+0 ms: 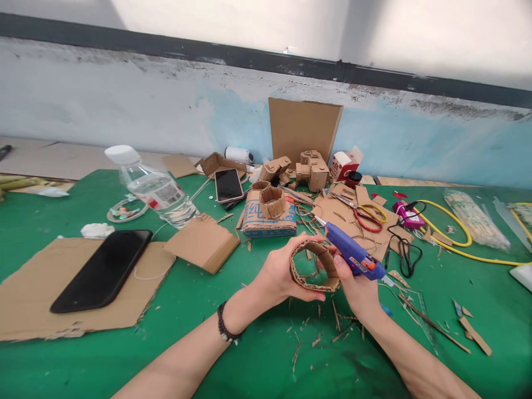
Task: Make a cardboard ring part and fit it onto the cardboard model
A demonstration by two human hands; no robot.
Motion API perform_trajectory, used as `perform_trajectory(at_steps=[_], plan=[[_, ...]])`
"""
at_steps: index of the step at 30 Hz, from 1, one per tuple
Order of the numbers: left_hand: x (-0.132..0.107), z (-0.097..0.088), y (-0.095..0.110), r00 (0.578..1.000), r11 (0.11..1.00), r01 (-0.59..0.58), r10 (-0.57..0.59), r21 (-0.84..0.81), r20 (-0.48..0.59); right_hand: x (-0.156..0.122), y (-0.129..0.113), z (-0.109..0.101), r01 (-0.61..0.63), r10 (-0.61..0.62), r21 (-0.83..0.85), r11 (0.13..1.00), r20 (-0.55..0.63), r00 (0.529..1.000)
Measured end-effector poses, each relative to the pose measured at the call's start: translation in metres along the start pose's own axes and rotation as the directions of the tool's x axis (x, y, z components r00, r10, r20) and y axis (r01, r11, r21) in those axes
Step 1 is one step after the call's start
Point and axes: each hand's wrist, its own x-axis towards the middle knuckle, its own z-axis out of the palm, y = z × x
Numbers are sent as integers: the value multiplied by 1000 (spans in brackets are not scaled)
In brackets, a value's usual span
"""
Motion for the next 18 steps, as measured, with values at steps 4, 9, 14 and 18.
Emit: perform_trajectory(at_steps=[4, 9, 14, 18], plan=[[0, 1, 0, 1000, 1000, -6, 6, -11, -3, 0, 0, 1, 0, 0, 11, 1000, 7, 1000], [-1, 1, -1, 1000, 999, 29, -29, -26, 11, -1, -4, 2, -10, 11, -2, 1000, 16, 1000], [-2, 1, -3, 997, 997, 72, -71, -37, 25, 0, -5, 2, 0, 0, -5, 1000, 21, 1000], [0, 2, 0, 997, 997, 74, -73, -29, 20, -1, -1, 1, -31, 31, 0, 1000, 18, 999]])
